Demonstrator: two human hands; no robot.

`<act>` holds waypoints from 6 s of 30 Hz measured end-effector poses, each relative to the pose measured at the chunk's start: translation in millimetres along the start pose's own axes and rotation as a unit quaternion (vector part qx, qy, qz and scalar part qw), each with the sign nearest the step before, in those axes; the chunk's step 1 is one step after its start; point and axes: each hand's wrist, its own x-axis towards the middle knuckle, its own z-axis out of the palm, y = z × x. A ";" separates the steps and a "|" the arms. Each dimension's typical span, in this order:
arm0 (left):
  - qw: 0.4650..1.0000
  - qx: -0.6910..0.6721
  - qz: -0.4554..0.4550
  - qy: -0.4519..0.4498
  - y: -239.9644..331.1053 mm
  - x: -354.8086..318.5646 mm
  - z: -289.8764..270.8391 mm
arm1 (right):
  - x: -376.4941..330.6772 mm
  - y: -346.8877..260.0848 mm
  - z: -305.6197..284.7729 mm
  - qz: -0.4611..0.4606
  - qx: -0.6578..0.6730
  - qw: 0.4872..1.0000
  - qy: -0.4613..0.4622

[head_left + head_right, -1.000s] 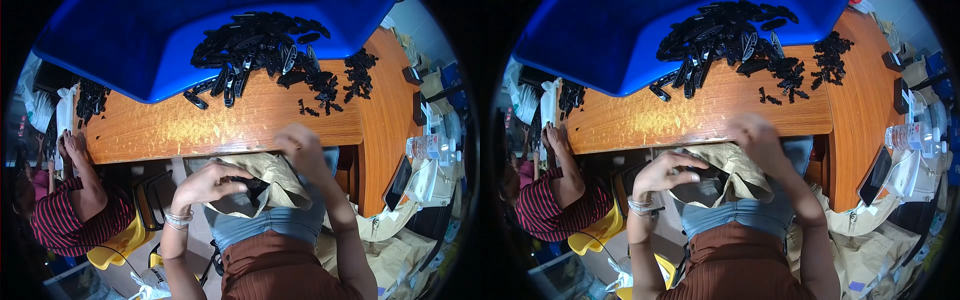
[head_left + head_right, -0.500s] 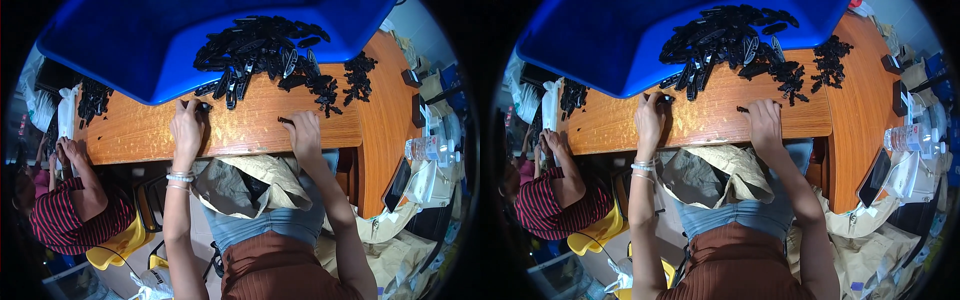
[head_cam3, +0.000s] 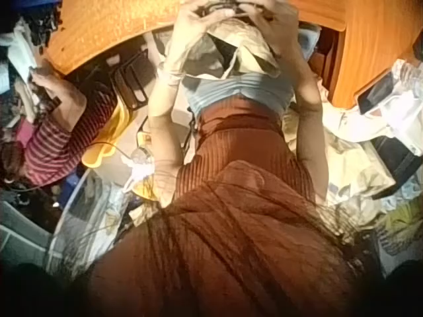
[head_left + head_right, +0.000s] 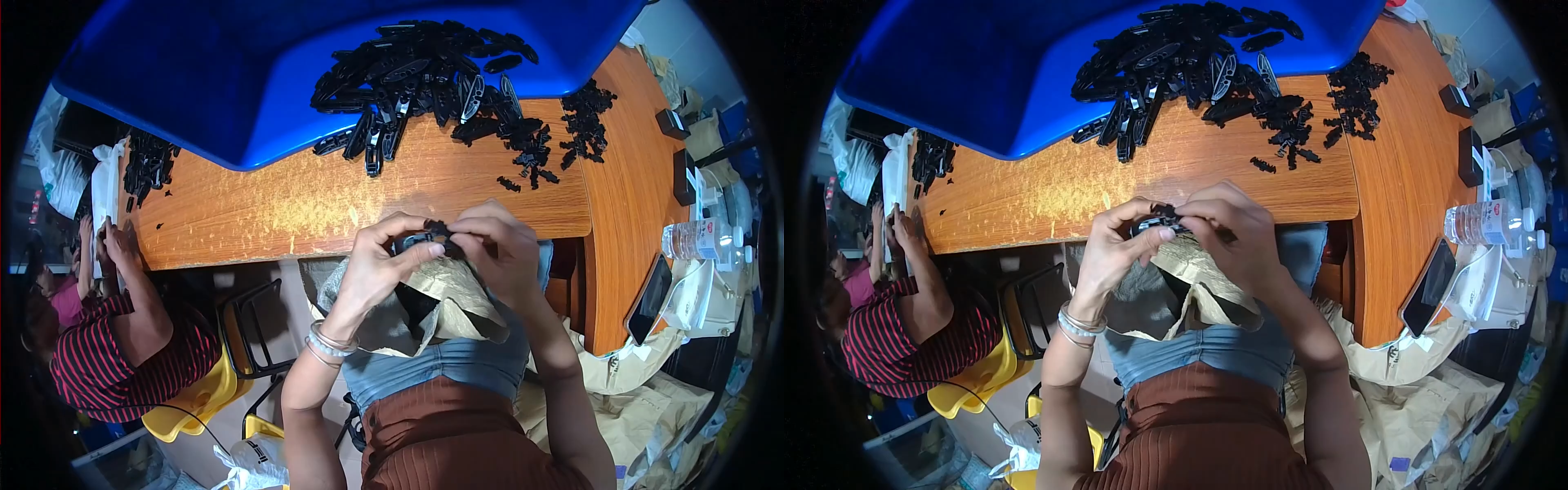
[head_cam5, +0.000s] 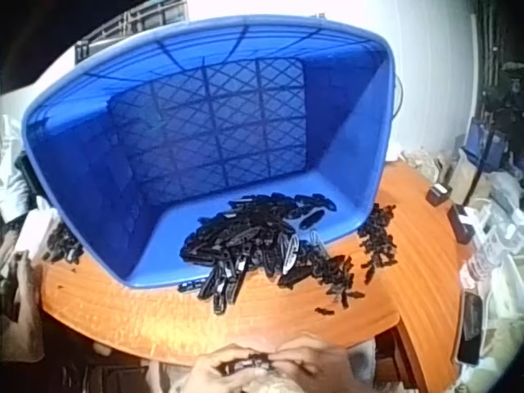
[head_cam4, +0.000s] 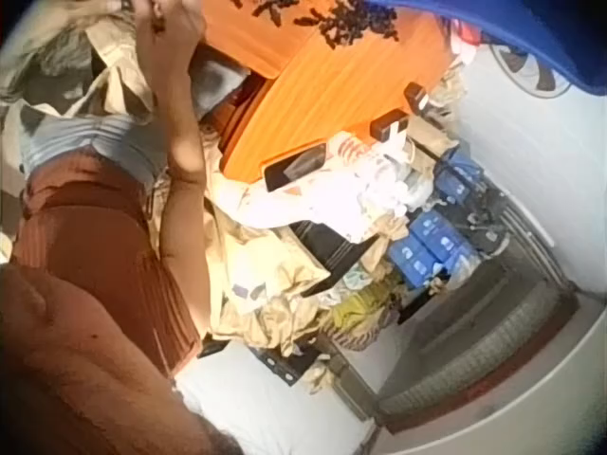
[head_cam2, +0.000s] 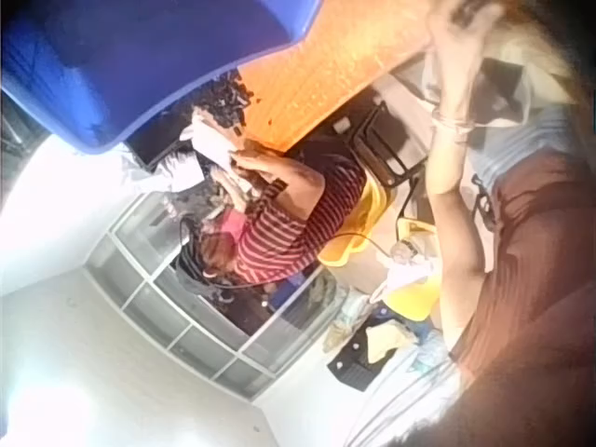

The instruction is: Assembling small black plastic components by hand at a workstation.

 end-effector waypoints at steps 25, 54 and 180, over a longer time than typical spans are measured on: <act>0.994 -0.082 -0.070 0.010 16.0 -33.0 -6.9 | -11.6 -13.6 1.6 0.194 0.035 0.959 -0.205; 0.988 -0.035 -0.037 0.143 -31.7 6.1 -21.6 | -8.9 38.9 -5.1 0.190 0.224 0.956 0.021; 0.990 -0.082 -0.113 0.013 21.2 -27.5 -5.8 | -15.0 -11.5 -0.6 0.261 0.085 0.949 -0.156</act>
